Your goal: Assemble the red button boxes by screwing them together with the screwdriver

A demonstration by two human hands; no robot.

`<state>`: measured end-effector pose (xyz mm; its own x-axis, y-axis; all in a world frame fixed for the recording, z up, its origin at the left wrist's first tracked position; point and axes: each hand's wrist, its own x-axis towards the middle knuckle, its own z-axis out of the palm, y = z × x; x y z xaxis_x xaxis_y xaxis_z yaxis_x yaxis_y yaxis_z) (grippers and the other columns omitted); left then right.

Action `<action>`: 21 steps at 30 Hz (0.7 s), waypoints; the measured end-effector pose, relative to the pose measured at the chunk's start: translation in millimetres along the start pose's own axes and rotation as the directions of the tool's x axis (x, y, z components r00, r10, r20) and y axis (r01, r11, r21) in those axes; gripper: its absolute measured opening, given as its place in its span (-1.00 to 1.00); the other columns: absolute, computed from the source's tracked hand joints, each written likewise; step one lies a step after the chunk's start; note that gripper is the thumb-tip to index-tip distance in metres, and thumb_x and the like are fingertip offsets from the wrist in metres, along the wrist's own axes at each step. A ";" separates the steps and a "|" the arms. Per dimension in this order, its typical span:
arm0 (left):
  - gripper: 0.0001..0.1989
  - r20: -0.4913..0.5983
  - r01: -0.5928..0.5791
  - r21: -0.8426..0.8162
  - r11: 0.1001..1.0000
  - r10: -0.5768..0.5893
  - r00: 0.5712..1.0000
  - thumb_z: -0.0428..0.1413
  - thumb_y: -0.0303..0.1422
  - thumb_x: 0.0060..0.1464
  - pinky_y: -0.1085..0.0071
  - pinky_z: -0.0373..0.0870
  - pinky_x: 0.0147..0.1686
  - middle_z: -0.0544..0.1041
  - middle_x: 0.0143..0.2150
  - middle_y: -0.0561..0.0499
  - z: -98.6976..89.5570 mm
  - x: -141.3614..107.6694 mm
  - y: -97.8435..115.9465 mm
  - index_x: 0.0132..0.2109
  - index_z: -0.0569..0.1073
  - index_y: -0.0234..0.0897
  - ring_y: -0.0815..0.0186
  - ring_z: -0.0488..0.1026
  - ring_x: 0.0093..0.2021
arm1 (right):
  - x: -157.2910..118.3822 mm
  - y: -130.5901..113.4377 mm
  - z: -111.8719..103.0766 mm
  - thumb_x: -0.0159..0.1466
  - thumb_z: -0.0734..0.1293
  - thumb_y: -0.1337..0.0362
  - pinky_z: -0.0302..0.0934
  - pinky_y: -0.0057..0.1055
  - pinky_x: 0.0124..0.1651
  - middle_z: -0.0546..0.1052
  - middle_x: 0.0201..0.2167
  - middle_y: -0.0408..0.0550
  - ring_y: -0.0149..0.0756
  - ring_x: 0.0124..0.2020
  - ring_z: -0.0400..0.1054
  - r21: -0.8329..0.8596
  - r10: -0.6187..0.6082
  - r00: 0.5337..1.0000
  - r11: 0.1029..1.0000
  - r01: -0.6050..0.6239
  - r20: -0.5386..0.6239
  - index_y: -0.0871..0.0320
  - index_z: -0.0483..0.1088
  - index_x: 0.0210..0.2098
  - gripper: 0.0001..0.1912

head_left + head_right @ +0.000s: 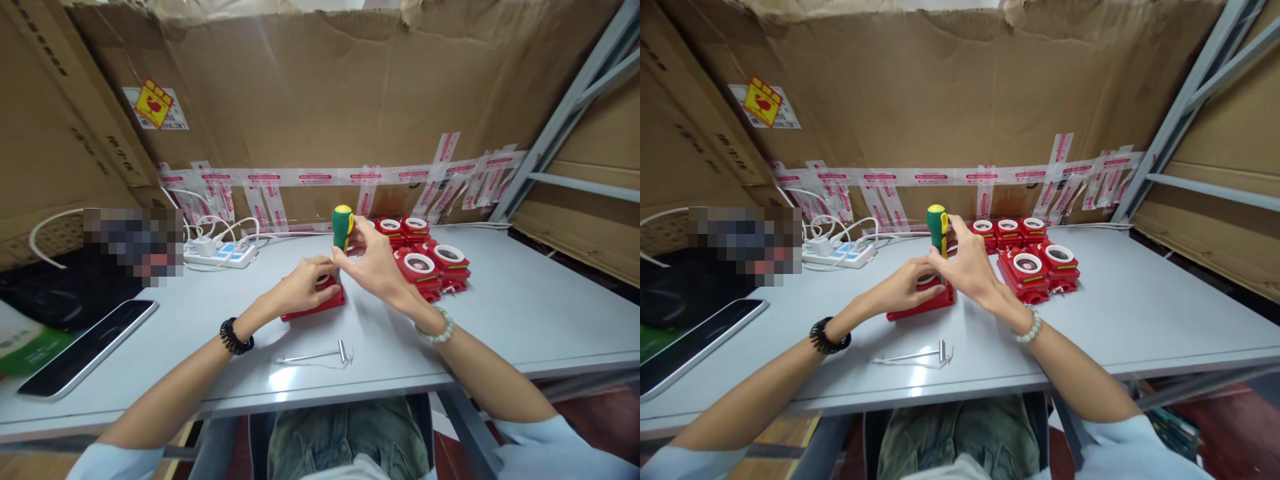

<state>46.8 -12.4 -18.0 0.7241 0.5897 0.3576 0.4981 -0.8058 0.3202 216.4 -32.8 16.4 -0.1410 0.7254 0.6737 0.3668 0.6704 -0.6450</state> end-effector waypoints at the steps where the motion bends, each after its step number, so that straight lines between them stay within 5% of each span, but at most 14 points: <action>1: -0.86 0.012 0.005 0.019 1.000 -0.005 1.000 0.03 -0.35 0.19 0.21 0.33 -0.07 0.52 -0.14 -0.13 -0.6 0.2 0.2 -0.21 0.45 -0.30 0.14 0.44 -0.11 | 0.3 0.7 -0.1 0.12 0.32 0.35 0.39 -0.39 -0.27 0.52 -0.38 -0.12 -0.32 -0.35 0.46 0.012 -0.001 1.000 1.000 0.001 0.000 0.14 0.27 -0.15 -0.72; 14: -0.91 0.107 -0.038 0.197 0.980 0.017 0.994 0.05 -0.39 0.09 0.20 0.32 -0.05 0.50 -0.14 -0.10 -4.9 5.7 -1.2 -0.25 0.40 -0.30 0.15 0.42 -0.10 | 2.0 0.3 -4.0 0.10 0.34 0.36 0.40 -0.36 -0.29 0.50 -0.38 -0.12 -0.31 -0.37 0.45 0.021 -0.031 0.999 0.999 0.031 -0.019 0.14 0.26 -0.14 -0.68; 21: -0.87 0.273 -0.153 0.482 0.863 0.018 0.962 0.09 -0.34 0.04 0.26 0.35 -0.12 0.52 -0.28 -0.14 -7.3 26.0 10.4 -0.35 0.41 -0.35 0.16 0.45 -0.26 | 4.2 -0.4 -13.8 0.10 0.34 0.36 0.40 -0.37 -0.26 0.50 -0.38 -0.15 -0.33 -0.38 0.45 -0.003 -0.016 0.999 1.000 0.016 -0.043 0.13 0.25 -0.15 -0.68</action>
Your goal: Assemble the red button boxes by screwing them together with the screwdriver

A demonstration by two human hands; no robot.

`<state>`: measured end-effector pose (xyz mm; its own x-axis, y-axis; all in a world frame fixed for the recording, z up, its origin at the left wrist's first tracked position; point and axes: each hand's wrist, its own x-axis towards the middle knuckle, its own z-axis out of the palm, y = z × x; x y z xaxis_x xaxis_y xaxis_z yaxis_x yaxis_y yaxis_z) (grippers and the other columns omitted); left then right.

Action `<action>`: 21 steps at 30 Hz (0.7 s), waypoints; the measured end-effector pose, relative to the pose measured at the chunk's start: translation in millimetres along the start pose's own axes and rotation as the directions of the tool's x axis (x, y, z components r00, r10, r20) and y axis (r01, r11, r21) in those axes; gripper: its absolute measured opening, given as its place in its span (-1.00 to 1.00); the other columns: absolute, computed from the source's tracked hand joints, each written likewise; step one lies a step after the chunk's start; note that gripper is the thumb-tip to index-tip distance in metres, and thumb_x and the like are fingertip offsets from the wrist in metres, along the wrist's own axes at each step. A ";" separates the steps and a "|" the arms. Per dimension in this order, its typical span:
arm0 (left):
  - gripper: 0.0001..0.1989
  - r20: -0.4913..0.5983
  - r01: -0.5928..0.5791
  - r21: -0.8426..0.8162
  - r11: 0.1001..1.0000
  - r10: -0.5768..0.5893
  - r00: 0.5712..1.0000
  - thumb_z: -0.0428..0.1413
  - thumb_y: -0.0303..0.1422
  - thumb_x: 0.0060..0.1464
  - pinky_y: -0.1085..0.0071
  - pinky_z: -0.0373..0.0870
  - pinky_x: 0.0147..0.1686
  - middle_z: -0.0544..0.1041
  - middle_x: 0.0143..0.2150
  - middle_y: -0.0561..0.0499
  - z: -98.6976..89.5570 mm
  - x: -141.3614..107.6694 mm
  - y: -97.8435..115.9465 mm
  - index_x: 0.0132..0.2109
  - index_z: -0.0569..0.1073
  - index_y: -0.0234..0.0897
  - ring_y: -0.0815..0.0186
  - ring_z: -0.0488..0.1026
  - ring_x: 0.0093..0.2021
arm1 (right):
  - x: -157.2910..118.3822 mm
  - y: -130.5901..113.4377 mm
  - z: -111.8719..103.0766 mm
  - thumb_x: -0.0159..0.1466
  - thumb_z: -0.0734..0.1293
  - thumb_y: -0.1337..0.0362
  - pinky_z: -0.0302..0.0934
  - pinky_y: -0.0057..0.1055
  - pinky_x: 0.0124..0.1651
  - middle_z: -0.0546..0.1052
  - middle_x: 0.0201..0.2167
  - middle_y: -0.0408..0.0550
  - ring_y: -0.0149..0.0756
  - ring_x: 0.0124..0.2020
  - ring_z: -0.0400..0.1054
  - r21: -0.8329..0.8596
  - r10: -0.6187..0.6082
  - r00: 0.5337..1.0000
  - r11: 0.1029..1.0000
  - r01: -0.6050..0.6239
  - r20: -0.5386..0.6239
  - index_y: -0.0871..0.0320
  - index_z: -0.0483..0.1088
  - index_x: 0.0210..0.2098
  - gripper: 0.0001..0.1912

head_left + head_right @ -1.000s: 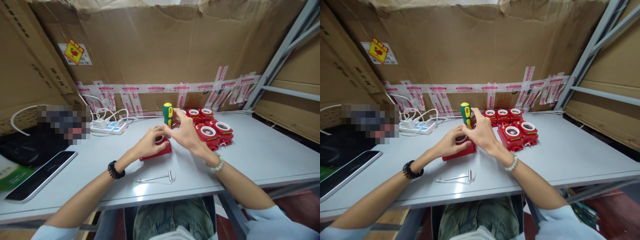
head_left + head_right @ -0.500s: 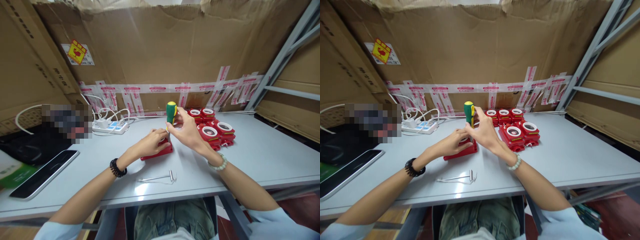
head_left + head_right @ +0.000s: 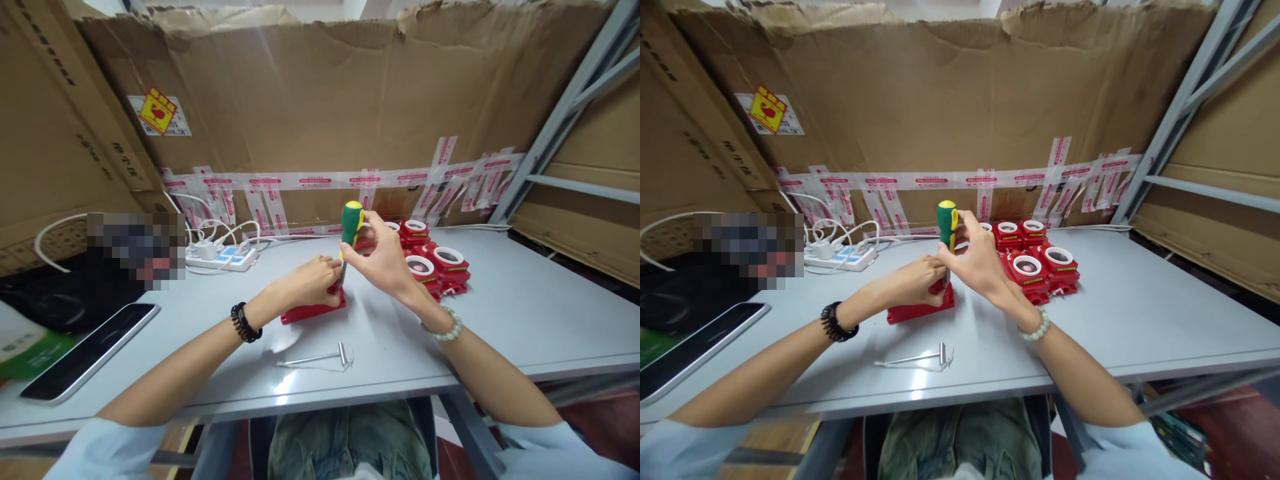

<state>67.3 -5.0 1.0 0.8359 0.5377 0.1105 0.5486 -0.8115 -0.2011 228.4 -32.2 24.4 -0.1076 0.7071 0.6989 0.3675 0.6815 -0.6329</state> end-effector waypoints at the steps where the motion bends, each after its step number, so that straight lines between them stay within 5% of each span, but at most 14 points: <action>1: -0.86 0.028 -0.006 0.039 0.999 0.005 1.000 0.08 -0.34 0.05 0.26 0.35 -0.12 0.51 -0.28 -0.15 -2.7 1.7 2.0 -0.35 0.41 -0.36 0.15 0.45 -0.25 | 0.1 -0.2 -1.1 0.10 0.34 0.36 0.40 -0.37 -0.26 0.51 -0.38 -0.15 -0.34 -0.37 0.45 -0.003 -0.001 1.000 1.000 0.001 -0.002 0.13 0.25 -0.16 -0.69; 5: -0.87 0.068 -0.023 0.040 0.999 0.020 0.997 0.06 -0.37 0.09 0.29 0.35 -0.15 0.51 -0.26 -0.16 -9.3 0.8 4.2 -0.31 0.41 -0.37 0.17 0.45 -0.27 | 0.9 -1.7 -5.1 0.09 0.34 0.36 0.38 -0.41 -0.29 0.50 -0.39 -0.17 -0.35 -0.38 0.45 -0.009 -0.011 1.000 1.000 0.011 -0.010 0.13 0.25 -0.18 -0.70; 16: -0.90 -0.162 -0.089 -0.403 0.911 0.025 0.986 0.08 -0.56 -0.13 0.44 0.32 -0.32 0.41 -0.42 0.06 -3.4 -4.6 -5.2 -0.44 0.36 -0.28 0.36 0.32 -0.41 | 3.3 0.3 -11.0 0.09 0.35 0.33 0.36 -0.38 -0.28 0.49 -0.38 -0.15 -0.33 -0.37 0.43 0.011 -0.012 0.997 1.000 0.012 -0.077 0.13 0.25 -0.16 -0.68; 21: -0.91 -0.354 -0.050 -0.491 0.870 -0.147 0.923 0.02 -0.52 -0.01 0.42 0.36 -0.27 0.45 -0.32 0.02 -5.8 -19.8 -15.5 -0.34 0.38 -0.28 0.34 0.39 -0.32 | 4.8 6.3 -10.7 0.09 0.34 0.33 0.36 -0.38 -0.31 0.49 -0.41 -0.16 -0.33 -0.39 0.43 0.006 0.006 0.998 1.000 -0.006 -0.068 0.12 0.26 -0.16 -0.69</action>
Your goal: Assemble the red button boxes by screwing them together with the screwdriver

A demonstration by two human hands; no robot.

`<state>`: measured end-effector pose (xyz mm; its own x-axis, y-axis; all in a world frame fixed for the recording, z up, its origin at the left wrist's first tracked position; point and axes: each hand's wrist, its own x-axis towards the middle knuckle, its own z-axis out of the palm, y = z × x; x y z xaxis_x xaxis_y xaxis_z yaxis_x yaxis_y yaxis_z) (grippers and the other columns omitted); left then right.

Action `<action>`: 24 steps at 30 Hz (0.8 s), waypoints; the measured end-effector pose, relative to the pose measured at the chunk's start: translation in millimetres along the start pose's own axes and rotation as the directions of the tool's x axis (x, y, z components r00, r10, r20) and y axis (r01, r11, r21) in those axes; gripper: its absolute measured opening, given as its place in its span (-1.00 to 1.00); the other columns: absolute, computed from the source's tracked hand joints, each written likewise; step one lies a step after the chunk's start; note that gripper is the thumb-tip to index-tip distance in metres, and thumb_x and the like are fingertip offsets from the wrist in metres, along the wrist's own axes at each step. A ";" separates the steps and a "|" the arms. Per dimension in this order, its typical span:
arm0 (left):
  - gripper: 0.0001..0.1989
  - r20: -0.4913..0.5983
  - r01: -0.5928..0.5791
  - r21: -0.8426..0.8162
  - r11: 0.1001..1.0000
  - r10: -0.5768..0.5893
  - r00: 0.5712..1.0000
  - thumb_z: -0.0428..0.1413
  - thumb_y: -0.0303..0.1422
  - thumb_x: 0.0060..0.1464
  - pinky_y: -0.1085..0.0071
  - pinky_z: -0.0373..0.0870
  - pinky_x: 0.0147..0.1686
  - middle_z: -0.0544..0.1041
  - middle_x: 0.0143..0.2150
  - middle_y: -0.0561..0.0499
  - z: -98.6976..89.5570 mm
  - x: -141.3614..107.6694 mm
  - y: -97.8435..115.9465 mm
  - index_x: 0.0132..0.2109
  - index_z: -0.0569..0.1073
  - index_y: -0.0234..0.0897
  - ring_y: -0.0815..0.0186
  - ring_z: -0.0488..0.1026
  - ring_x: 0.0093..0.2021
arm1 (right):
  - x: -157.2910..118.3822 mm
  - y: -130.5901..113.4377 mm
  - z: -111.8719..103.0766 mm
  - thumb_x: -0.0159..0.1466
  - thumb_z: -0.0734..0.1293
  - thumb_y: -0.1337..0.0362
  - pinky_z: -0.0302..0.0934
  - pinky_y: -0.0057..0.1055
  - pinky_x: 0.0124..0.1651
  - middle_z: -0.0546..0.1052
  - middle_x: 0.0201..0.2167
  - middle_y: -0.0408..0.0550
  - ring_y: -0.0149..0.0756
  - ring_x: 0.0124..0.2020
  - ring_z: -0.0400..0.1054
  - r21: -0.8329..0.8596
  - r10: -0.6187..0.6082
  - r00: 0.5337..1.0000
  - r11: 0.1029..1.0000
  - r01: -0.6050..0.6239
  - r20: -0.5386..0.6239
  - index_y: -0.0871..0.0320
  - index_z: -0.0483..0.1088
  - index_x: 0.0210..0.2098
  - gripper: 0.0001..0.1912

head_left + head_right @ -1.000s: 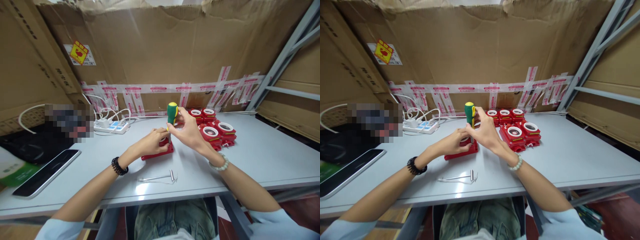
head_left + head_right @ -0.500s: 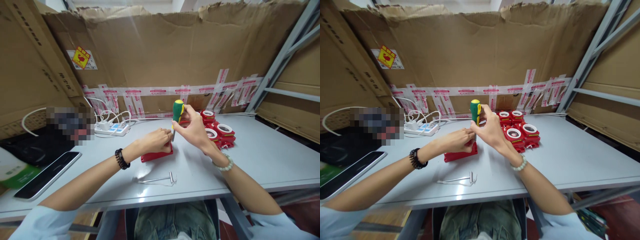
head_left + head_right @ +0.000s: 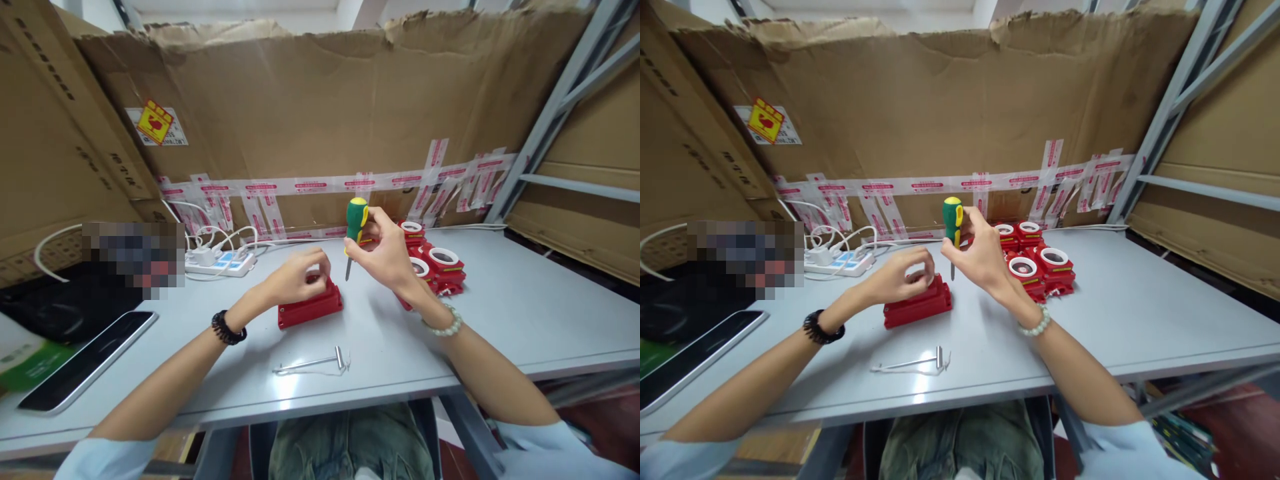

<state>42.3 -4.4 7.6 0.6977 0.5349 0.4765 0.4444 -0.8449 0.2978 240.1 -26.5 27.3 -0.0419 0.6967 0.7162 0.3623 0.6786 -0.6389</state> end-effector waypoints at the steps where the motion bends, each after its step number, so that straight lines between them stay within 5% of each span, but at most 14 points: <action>1: -0.91 -0.056 0.035 0.004 0.999 -0.035 0.998 0.00 -0.49 0.04 0.38 0.37 -0.21 0.47 -0.29 0.00 -4.1 -4.2 -5.4 -0.31 0.39 -0.28 0.31 0.42 -0.28 | 0.3 1.5 0.0 0.09 0.34 0.32 0.36 -0.37 -0.31 0.49 -0.41 -0.16 -0.32 -0.39 0.44 0.001 0.007 1.000 1.000 -0.007 -0.005 0.12 0.25 -0.16 -0.69; 4: -0.82 -0.127 0.192 0.009 0.981 -0.189 0.974 -0.06 -0.36 0.19 0.25 0.37 -0.06 0.52 -0.12 -0.06 -13.0 -18.8 -25.8 -0.15 0.41 -0.26 0.21 0.45 -0.09 | 0.7 4.3 0.0 0.09 0.34 0.32 0.36 -0.36 -0.32 0.49 -0.41 -0.15 -0.31 -0.39 0.44 -0.002 0.015 1.000 1.000 -0.015 -0.009 0.13 0.25 -0.17 -0.70; 7: -0.67 -0.019 0.337 -0.062 0.939 -0.339 0.941 -0.03 -0.17 0.22 0.16 0.38 0.01 0.47 0.08 -0.13 -13.2 -32.6 -40.0 0.02 0.38 -0.23 0.11 0.40 0.08 | 0.2 4.1 0.4 0.08 0.34 0.34 0.36 -0.37 -0.32 0.50 -0.43 -0.15 -0.32 -0.40 0.44 -0.025 0.015 1.000 1.000 -0.015 0.007 0.14 0.26 -0.18 -0.70; 10: -0.41 0.198 0.373 -0.131 0.919 -0.345 0.918 0.13 -0.04 0.08 0.11 0.36 0.08 0.37 0.20 -0.18 -9.2 -41.2 -39.0 0.18 0.28 -0.20 0.04 0.36 0.17 | 0.0 2.9 1.0 0.07 0.33 0.35 0.36 -0.38 -0.31 0.50 -0.44 -0.15 -0.33 -0.41 0.43 -0.054 0.013 1.000 0.998 -0.013 0.013 0.14 0.27 -0.18 -0.70; 13: -0.27 0.262 0.328 -0.133 0.935 -0.286 0.922 0.22 -0.04 -0.02 0.09 0.33 0.12 0.32 0.24 -0.20 -9.3 -44.2 -29.8 0.23 0.22 -0.21 0.04 0.35 0.18 | 0.1 2.7 1.7 0.07 0.34 0.35 0.36 -0.38 -0.30 0.51 -0.43 -0.15 -0.32 -0.40 0.44 -0.065 0.007 1.000 0.998 -0.006 0.014 0.15 0.27 -0.18 -0.69; 18: -0.57 0.142 0.257 -0.069 0.964 -0.246 0.959 0.07 -0.11 0.18 0.19 0.35 0.06 0.42 0.13 -0.11 -19.6 -42.9 -19.2 0.12 0.35 -0.20 0.15 0.38 0.10 | -1.2 2.7 3.2 0.07 0.34 0.34 0.37 -0.37 -0.29 0.52 -0.42 -0.14 -0.31 -0.39 0.45 -0.080 0.000 0.999 0.997 0.003 0.039 0.14 0.27 -0.14 -0.66; 24: -0.75 0.193 0.078 0.128 0.989 -0.102 0.976 0.00 -0.31 0.22 0.18 0.25 0.09 0.45 0.02 -0.09 -28.8 -40.7 -13.1 -0.04 0.51 -0.18 0.16 0.37 0.03 | -3.9 1.4 5.4 0.07 0.34 0.34 0.37 -0.40 -0.30 0.51 -0.42 -0.16 -0.34 -0.42 0.44 -0.083 -0.005 0.998 0.996 0.011 0.070 0.15 0.28 -0.12 -0.63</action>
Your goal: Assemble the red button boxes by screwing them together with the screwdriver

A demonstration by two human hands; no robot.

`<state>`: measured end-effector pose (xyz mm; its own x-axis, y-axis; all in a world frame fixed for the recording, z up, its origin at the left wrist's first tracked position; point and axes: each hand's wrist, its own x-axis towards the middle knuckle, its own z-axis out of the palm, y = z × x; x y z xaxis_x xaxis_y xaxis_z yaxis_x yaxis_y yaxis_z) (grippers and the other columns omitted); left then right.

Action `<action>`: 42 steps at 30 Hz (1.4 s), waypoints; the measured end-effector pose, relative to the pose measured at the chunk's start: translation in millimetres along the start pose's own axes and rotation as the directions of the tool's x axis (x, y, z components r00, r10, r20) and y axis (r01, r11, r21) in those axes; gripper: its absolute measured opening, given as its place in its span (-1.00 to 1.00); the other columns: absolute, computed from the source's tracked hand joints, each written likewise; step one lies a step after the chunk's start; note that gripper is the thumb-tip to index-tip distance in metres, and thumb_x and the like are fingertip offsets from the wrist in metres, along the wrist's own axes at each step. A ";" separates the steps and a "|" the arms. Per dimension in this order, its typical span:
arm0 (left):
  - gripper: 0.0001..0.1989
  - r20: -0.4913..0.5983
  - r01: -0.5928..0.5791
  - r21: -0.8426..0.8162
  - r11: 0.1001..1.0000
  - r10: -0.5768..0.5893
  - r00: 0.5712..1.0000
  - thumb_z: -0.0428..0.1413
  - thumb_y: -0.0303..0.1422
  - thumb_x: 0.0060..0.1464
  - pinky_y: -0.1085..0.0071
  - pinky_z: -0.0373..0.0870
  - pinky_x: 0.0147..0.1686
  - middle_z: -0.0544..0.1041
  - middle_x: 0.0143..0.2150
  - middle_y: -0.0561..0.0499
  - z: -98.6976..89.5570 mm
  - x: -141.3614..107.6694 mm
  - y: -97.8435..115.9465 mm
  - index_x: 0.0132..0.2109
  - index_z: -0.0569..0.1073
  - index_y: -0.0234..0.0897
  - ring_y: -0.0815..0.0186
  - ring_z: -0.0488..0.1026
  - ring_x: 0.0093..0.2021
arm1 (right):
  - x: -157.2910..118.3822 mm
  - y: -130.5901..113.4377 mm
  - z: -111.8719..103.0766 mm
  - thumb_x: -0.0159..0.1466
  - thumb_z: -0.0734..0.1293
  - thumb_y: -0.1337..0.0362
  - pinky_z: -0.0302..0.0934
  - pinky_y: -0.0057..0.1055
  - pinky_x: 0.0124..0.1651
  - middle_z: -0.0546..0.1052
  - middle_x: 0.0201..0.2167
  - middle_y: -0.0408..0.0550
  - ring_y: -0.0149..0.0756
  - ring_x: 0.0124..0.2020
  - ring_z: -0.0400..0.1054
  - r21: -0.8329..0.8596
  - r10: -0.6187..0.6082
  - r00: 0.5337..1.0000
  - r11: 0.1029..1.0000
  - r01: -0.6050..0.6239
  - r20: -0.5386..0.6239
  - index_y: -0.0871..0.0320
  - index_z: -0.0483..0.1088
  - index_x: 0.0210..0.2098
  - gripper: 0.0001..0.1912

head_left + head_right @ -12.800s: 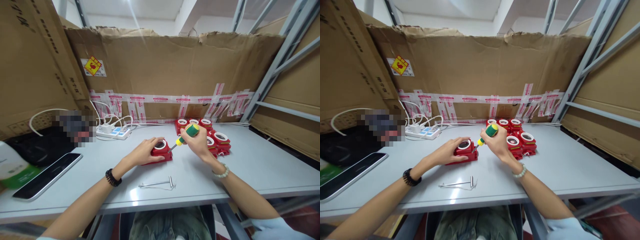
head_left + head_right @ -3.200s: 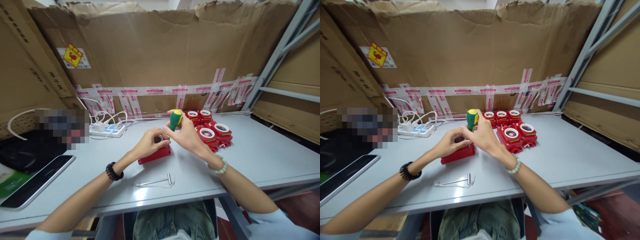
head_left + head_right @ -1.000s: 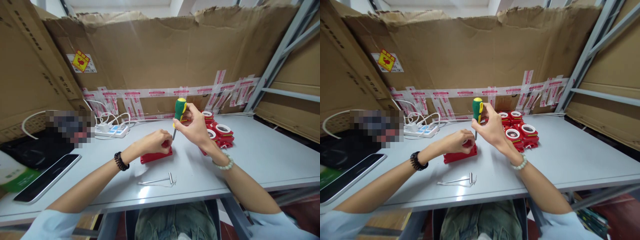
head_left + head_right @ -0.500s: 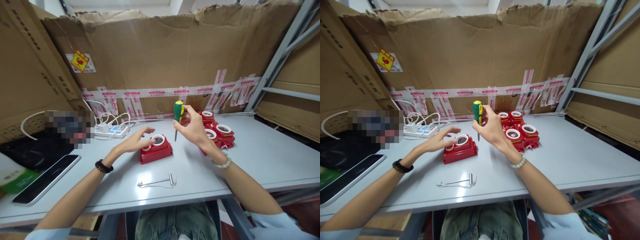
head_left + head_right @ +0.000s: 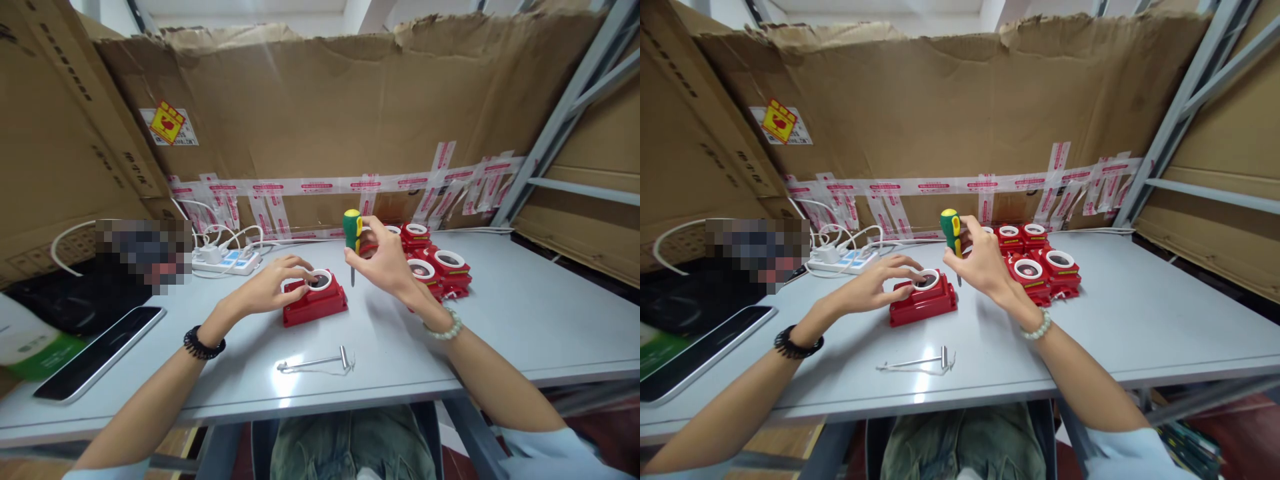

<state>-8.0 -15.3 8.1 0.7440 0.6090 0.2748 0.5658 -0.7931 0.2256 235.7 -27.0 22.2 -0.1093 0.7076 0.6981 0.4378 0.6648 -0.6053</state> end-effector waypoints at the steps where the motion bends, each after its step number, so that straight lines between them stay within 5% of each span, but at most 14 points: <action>1: -0.76 0.005 -0.014 0.019 1.000 0.013 1.000 0.00 -0.33 0.21 0.19 0.24 0.10 0.45 0.02 -0.08 -0.5 0.0 0.7 -0.06 0.51 -0.18 0.15 0.36 0.03 | -0.2 0.1 0.4 0.07 0.34 0.34 0.37 -0.40 -0.30 0.51 -0.42 -0.16 -0.34 -0.42 0.44 0.002 -0.001 1.000 1.000 0.001 0.003 0.15 0.28 -0.11 -0.63; 10: -0.85 0.010 -0.020 0.094 0.995 0.019 1.000 -0.08 -0.35 0.18 0.19 0.28 -0.05 0.32 -0.11 -0.09 10.1 10.1 4.7 -0.21 0.36 -0.28 0.18 0.29 -0.13 | -0.2 0.4 3.4 0.06 0.34 0.34 0.34 -0.42 -0.33 0.50 -0.44 -0.17 -0.36 -0.44 0.42 -0.011 -0.013 1.000 1.000 0.013 0.011 0.15 0.28 -0.12 -0.63; 18: -0.76 0.040 0.044 -0.144 0.989 -0.039 0.998 -0.16 -0.26 0.31 0.32 0.32 -0.07 0.32 -0.15 -0.04 10.1 9.2 3.2 -0.21 0.32 -0.27 0.28 0.31 -0.18 | -1.2 -1.3 3.3 0.07 0.32 0.35 0.31 -0.43 -0.34 0.49 -0.43 -0.17 -0.37 -0.46 0.41 -0.013 -0.021 0.999 1.000 0.021 0.046 0.14 0.27 -0.15 -0.67; 24: -0.80 -0.099 0.032 -0.141 0.989 -0.046 0.994 -0.04 -0.27 0.28 0.36 0.32 -0.14 0.44 -0.19 -0.04 7.8 -0.4 21.3 -0.21 0.41 -0.26 0.29 0.36 -0.21 | -1.3 -0.9 3.6 0.06 0.32 0.35 0.31 -0.44 -0.35 0.49 -0.44 -0.18 -0.38 -0.45 0.40 -0.015 -0.020 0.999 1.000 0.021 0.044 0.14 0.27 -0.14 -0.66; 30: -0.89 0.249 0.016 -0.173 0.985 0.028 0.968 0.09 -0.41 0.18 0.45 0.34 -0.26 0.57 -0.29 -0.01 33.9 -9.2 63.0 -0.22 0.52 -0.26 0.31 0.48 -0.28 | -1.3 -1.0 3.6 0.06 0.32 0.36 0.30 -0.45 -0.35 0.49 -0.44 -0.18 -0.39 -0.47 0.39 -0.023 -0.017 0.999 1.000 0.018 0.048 0.15 0.28 -0.13 -0.64; 34: -0.88 0.272 0.000 -0.119 0.993 0.033 0.962 0.10 -0.41 0.17 0.43 0.35 -0.28 0.57 -0.30 -0.04 46.8 -9.3 65.3 -0.23 0.54 -0.28 0.28 0.50 -0.29 | -1.4 -1.5 3.2 0.06 0.32 0.36 0.30 -0.45 -0.35 0.49 -0.43 -0.17 -0.38 -0.46 0.40 -0.036 -0.019 0.999 0.999 0.021 0.048 0.14 0.28 -0.12 -0.64; 42: -0.90 0.320 0.023 -0.172 0.985 0.034 0.947 0.19 -0.38 0.08 0.47 0.35 -0.36 0.55 -0.33 -0.02 36.5 -11.6 64.9 -0.25 0.53 -0.30 0.31 0.48 -0.34 | -2.0 -1.2 3.4 0.07 0.33 0.35 0.29 -0.43 -0.34 0.48 -0.46 -0.20 -0.37 -0.47 0.39 -0.064 -0.037 0.998 0.997 0.040 0.048 0.14 0.28 -0.12 -0.64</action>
<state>33.0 -74.2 -14.6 0.8373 0.5459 -0.0317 0.5133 -0.7647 0.3897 232.3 -28.4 20.2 -0.1680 0.6931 0.7010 0.4890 0.6760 -0.5513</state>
